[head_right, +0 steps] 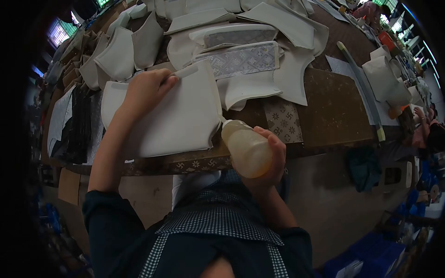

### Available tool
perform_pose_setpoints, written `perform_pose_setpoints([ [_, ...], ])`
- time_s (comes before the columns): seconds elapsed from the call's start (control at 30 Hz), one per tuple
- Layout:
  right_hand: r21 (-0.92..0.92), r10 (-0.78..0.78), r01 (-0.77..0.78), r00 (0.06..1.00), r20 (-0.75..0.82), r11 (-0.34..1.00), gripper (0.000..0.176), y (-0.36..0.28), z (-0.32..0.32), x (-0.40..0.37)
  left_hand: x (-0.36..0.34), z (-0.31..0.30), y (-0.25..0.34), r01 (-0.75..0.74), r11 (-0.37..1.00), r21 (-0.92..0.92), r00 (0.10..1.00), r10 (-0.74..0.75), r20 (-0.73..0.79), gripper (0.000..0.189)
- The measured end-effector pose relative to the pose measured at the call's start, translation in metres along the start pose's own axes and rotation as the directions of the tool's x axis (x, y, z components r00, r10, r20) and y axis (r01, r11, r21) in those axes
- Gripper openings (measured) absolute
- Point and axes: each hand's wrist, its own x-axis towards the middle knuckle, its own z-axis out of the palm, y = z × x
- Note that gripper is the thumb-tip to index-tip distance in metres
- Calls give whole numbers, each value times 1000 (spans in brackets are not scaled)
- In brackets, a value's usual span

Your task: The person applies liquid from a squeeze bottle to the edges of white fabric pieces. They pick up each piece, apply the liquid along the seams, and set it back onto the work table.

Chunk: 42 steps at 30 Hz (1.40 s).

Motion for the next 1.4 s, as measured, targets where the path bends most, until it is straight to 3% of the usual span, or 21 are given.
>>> perform_pose_setpoints([
  [0.3, -46, -144, 145, 989, 15, 988, 86, -6, 15, -21, -3, 12, -27, 137, 991, 1, 986, -137, 98, 36],
  [0.4, -5, -151, 151, 986, -71, 989, 81, -7, 26, -28, -3, 19, -37, 144, 990, -2, 985, -143, 97, 37],
  [0.8, 24, -117, 119, 991, -59, 993, 79, -14, 25, -52, -4, 21, -40, 172, 984, -36, 982, -168, 90, 40],
  [1.0, 32, -10, 9, 999, 30, 999, 87, -16, 8, -48, -7, 16, -34, 162, 985, -61, 985, -157, 75, 39],
  [1.1, 144, 134, -142, 989, 59, 979, 89, -11, -1, -51, -7, 15, -33, 161, 984, -76, 985, -156, 74, 38],
  [1.4, 244, 337, -310, 938, -78, 919, 80, 6, 0, -36, -9, 10, -27, 145, 987, -69, 988, -141, 65, 37],
])
